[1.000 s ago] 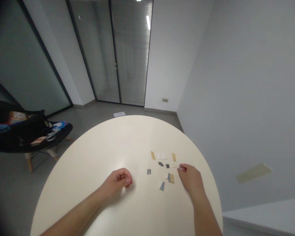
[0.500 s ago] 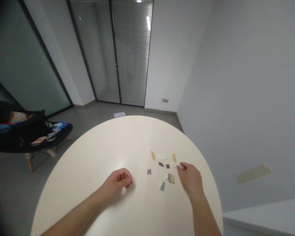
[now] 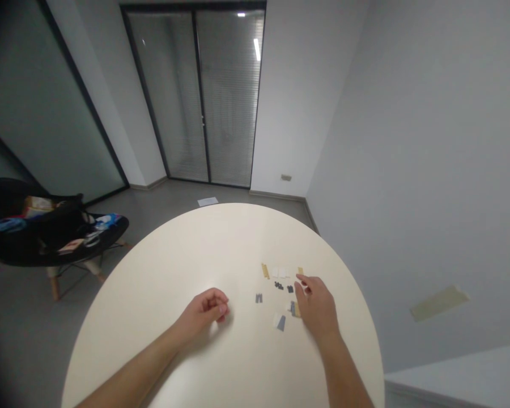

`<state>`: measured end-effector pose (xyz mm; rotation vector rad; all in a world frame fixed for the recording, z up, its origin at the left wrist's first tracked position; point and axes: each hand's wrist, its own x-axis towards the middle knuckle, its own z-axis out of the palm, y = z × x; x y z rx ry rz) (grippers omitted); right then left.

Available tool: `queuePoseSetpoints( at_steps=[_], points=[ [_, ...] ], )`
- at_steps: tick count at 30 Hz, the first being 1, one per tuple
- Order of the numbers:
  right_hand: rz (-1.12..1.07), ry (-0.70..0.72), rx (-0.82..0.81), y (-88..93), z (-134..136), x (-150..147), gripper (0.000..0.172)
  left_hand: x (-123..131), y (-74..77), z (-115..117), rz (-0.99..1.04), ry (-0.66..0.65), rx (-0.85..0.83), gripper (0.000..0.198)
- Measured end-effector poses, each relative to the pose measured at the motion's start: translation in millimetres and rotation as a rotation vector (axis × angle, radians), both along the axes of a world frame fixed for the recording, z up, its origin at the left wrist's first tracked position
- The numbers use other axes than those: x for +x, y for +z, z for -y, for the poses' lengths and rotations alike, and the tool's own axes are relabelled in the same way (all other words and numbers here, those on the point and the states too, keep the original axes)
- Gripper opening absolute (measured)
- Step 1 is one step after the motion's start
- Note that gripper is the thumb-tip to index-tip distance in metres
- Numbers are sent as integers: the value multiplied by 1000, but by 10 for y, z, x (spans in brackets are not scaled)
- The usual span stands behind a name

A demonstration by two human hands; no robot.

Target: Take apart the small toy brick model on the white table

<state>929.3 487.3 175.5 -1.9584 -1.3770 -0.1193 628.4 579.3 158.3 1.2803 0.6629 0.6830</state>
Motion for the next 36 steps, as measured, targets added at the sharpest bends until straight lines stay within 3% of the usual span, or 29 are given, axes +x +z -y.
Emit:
queuePoseSetpoints(
  at_steps=[6,12,15,20,25,30,36],
  points=[
    [72,160,57,98,-16,-281,29,-203,13,-179,-41,119,149,27],
    [224,301,141,278,172,-479,34,-480,410,-227,-318,235,431,42],
    [304,334,96,269,405,-622,40,-617,501,-121,-427,263,482,49],
    [458,337,20,18,792,-796,55,-947,279,127,-641,188,802,50],
    [582,363,41,-243,989,-805,75,-1216,75,370,-937,123,1052,58],
    [690,378,-30,-473,1071,-756,87,-1277,26,495,-1039,33,1136,64],
    [801,395,-42,-708,1090,-681,86,-1237,107,505,-1065,-74,1141,66]
  ],
)
